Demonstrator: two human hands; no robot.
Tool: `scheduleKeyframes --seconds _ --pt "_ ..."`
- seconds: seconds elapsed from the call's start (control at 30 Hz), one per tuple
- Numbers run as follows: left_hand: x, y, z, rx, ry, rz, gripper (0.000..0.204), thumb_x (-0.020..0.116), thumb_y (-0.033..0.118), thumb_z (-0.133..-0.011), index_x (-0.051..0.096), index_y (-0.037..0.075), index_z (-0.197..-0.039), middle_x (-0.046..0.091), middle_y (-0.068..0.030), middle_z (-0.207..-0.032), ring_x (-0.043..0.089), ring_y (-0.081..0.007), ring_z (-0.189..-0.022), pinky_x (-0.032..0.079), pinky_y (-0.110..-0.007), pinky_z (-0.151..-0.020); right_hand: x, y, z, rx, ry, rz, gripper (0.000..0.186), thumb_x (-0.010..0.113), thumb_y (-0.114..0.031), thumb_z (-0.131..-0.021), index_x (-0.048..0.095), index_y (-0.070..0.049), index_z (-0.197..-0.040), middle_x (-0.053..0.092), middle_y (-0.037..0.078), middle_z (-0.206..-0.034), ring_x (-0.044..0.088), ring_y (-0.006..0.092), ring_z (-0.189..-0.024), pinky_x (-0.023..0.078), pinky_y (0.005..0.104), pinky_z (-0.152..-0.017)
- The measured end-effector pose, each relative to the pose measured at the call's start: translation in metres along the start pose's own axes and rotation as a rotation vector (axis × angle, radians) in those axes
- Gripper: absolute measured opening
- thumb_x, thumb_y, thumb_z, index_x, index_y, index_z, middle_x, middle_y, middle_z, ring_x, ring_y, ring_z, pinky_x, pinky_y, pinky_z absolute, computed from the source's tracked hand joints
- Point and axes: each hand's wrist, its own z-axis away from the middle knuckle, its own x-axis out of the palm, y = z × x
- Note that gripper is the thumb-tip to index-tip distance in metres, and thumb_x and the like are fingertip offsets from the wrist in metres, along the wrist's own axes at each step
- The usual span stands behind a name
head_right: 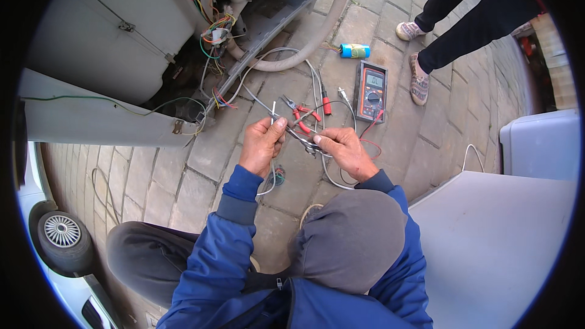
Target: The person sits on the ground and repairs the wiring of a washing machine. They use pliers to strip and twist wires, and a multimeter to test electrical connections. The person works on the exposed wiring at the base of the appliance.
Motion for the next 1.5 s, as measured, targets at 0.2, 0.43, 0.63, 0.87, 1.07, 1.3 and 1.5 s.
scheduleKeyframes --seconds 0.2,0.43,0.63,0.87,1.07,1.3,1.5 --pt "-0.012 0.01 0.005 -0.019 -0.127 -0.012 0.026 0.068 0.03 -0.101 0.07 0.004 -0.101 0.05 0.0071 -0.069 0.035 -0.0007 -0.053 0.025 -0.02 -0.047 0.006 -0.001 0.01 0.235 -0.351 -0.584 0.038 0.06 -0.017 -0.102 0.06 0.003 -0.134 0.071 0.013 -0.112 0.069 0.0213 -0.106 0.056 0.0343 -0.09" --pt "-0.015 0.019 0.006 -0.042 -0.117 -0.037 0.029 0.058 0.027 -0.104 0.071 0.001 -0.108 0.057 0.0045 -0.076 0.039 -0.0041 -0.06 0.03 -0.021 -0.053 0.018 0.003 0.013 0.216 -0.326 -0.404 0.036 0.075 -0.009 -0.091 0.064 0.008 -0.121 0.074 0.012 -0.096 0.072 0.0197 -0.095 0.058 0.0333 -0.084" --pt "-0.055 0.009 0.004 0.114 -0.101 -0.572 0.027 0.056 0.021 -0.102 0.07 -0.002 -0.108 0.061 -0.0048 -0.084 0.049 -0.0091 -0.073 0.039 -0.027 -0.061 0.019 -0.002 0.018 0.125 -0.253 0.006 0.05 0.086 -0.021 -0.082 0.067 0.009 -0.117 0.075 0.012 -0.093 0.068 0.0148 -0.086 0.054 0.0308 -0.078" --pt "-0.042 0.007 0.005 0.296 -0.161 -0.781 0.025 0.063 0.015 -0.094 0.07 -0.007 -0.102 0.066 -0.0163 -0.091 0.063 -0.0302 -0.085 0.048 -0.039 -0.077 0.017 -0.008 0.02 0.153 -0.302 0.113 0.049 0.087 -0.025 -0.081 0.07 0.008 -0.114 0.075 0.01 -0.088 0.068 0.012 -0.081 0.052 0.0291 -0.074" --pt "-0.045 -0.003 0.004 0.37 -0.192 -0.822 0.025 0.062 0.013 -0.092 0.07 -0.008 -0.104 0.068 -0.0203 -0.105 0.066 -0.0345 -0.095 0.05 -0.04 -0.085 0.02 -0.004 0.018 0.152 -0.314 0.1 0.051 0.087 -0.027 -0.081 0.07 0.009 -0.113 0.075 0.011 -0.088 0.068 0.0148 -0.081 0.053 0.0305 -0.074" --pt "-0.048 -0.015 0.004 0.303 -0.212 -0.843 0.025 0.062 0.013 -0.091 0.07 -0.006 -0.104 0.068 -0.0186 -0.097 0.067 -0.0301 -0.09 0.051 -0.038 -0.081 0.028 0.026 0.02 0.23 -0.339 -0.084 0.042 0.084 -0.028 -0.084 0.072 0.006 -0.106 0.073 0.01 -0.084 0.07 0.015 -0.08 0.055 0.0302 -0.071" --pt "-0.043 -0.025 0.005 -0.058 -0.273 -0.928 0.023 0.06 0.014 -0.096 0.07 -0.006 -0.104 0.066 -0.0079 -0.08 0.059 -0.0146 -0.072 0.048 -0.033 -0.067 0.039 0.06 0.034 0.349 -0.343 -0.22 0.035 0.081 -0.026 -0.088 0.071 0.004 -0.103 0.072 0.009 -0.084 0.07 0.0157 -0.078 0.057 0.031 -0.07"
